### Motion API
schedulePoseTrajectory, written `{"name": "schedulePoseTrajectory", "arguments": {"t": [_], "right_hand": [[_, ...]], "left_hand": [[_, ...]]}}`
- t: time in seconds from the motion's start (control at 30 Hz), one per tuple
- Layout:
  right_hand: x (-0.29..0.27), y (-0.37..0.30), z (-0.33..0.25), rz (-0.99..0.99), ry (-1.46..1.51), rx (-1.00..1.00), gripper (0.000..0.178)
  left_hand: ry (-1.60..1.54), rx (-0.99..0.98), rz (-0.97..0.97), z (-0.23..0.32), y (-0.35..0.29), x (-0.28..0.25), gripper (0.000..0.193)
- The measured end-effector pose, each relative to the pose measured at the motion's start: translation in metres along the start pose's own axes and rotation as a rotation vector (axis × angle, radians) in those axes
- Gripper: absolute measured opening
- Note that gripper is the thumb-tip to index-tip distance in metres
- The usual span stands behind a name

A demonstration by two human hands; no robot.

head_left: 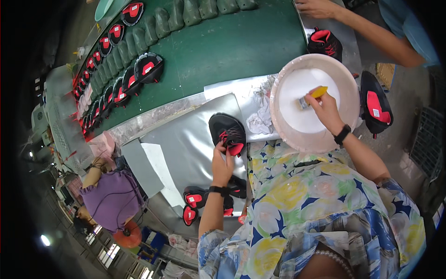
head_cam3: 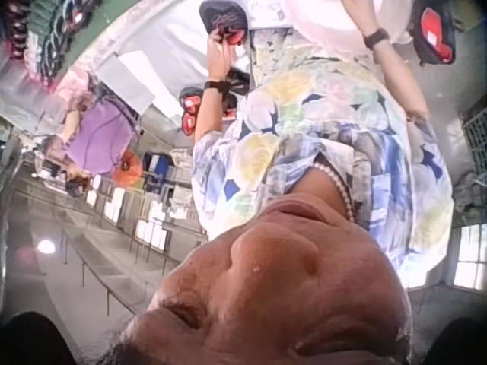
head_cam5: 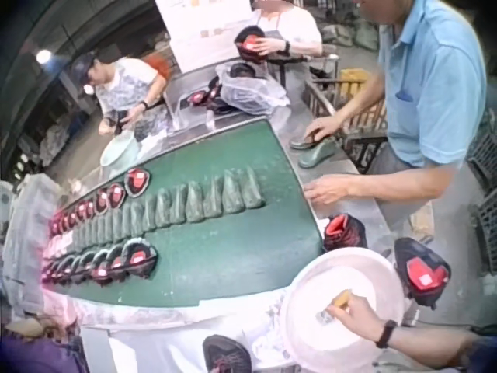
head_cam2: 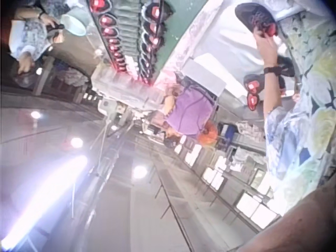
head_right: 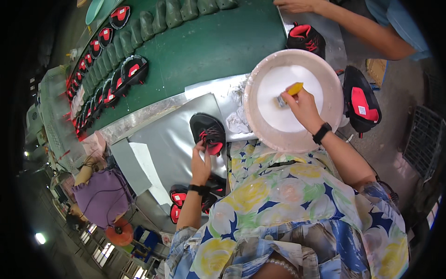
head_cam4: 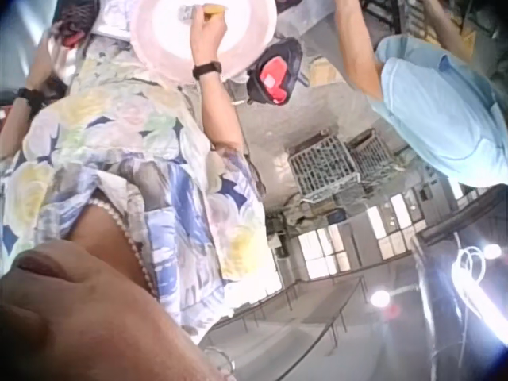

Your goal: Applying glue to the interior of shoe soles using a brush.

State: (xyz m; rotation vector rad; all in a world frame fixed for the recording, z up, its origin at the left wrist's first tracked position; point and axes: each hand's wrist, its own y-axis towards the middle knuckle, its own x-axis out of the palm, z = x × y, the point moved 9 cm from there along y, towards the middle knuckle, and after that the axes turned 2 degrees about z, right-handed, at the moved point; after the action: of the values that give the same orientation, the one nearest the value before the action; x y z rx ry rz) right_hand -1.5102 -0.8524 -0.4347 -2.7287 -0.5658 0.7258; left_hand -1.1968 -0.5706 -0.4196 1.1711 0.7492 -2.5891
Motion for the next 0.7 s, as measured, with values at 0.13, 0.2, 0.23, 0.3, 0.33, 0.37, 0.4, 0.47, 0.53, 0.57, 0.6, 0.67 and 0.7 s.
{"name": "schedulePoseTrajectory", "arguments": {"t": [0.13, 0.2, 0.23, 0.3, 0.33, 0.37, 0.4, 0.47, 0.53, 0.57, 0.6, 0.67, 0.7], "right_hand": [[0.048, -0.007, -0.009, -0.195, -0.082, -0.194, 0.02], [0.06, -0.015, -0.019, -0.341, -0.167, -0.249, 0.021], [0.06, -0.022, -0.021, -0.4, -0.279, -0.362, 0.02], [0.038, -0.033, -0.037, -0.326, -0.352, -0.618, 0.018], [0.019, -0.03, -0.038, -0.295, -0.335, -0.558, 0.018], [0.0, -0.024, -0.039, -0.285, -0.322, -0.514, 0.018], [-0.015, -0.019, -0.042, -0.272, -0.303, -0.475, 0.019], [-0.034, -0.013, -0.062, -0.253, -0.223, -0.477, 0.019], [-0.045, -0.008, -0.082, -0.225, -0.15, -0.469, 0.02], [-0.048, -0.005, -0.092, -0.25, -0.035, -0.451, 0.021], [-0.051, -0.003, -0.102, -0.275, 0.082, -0.438, 0.022], [-0.059, -0.003, -0.129, -0.229, 0.207, -0.51, 0.024], [-0.067, -0.007, -0.145, -0.214, 0.326, -0.598, 0.025]], "left_hand": [[0.344, 0.297, 0.055, 0.049, 0.046, 0.005, 0.042], [0.43, 0.336, 0.042, 0.031, 0.052, 0.005, 0.043], [0.246, 0.261, 0.041, 0.019, 0.06, -0.012, 0.041], [-0.143, 0.092, 0.024, 0.012, 0.071, -0.053, 0.039], [-0.872, -0.313, 0.079, -0.038, 0.072, -0.056, 0.044], [-0.637, -0.153, -0.021, -0.005, 0.081, -0.076, 0.048], [-0.395, 0.012, -0.112, 0.032, 0.082, -0.094, 0.052], [-0.572, -0.07, -0.249, 0.035, 0.083, -0.086, 0.051], [-0.744, -0.161, -0.405, 0.055, 0.09, -0.066, 0.051], [-0.896, -0.238, -0.435, 0.074, 0.095, -0.05, 0.055], [-1.045, -0.324, -0.462, 0.089, 0.098, -0.034, 0.06], [-1.017, -0.345, -0.514, 0.103, 0.097, -0.013, 0.065], [-0.96, -0.268, -0.516, 0.111, 0.098, -0.009, 0.067]]}}
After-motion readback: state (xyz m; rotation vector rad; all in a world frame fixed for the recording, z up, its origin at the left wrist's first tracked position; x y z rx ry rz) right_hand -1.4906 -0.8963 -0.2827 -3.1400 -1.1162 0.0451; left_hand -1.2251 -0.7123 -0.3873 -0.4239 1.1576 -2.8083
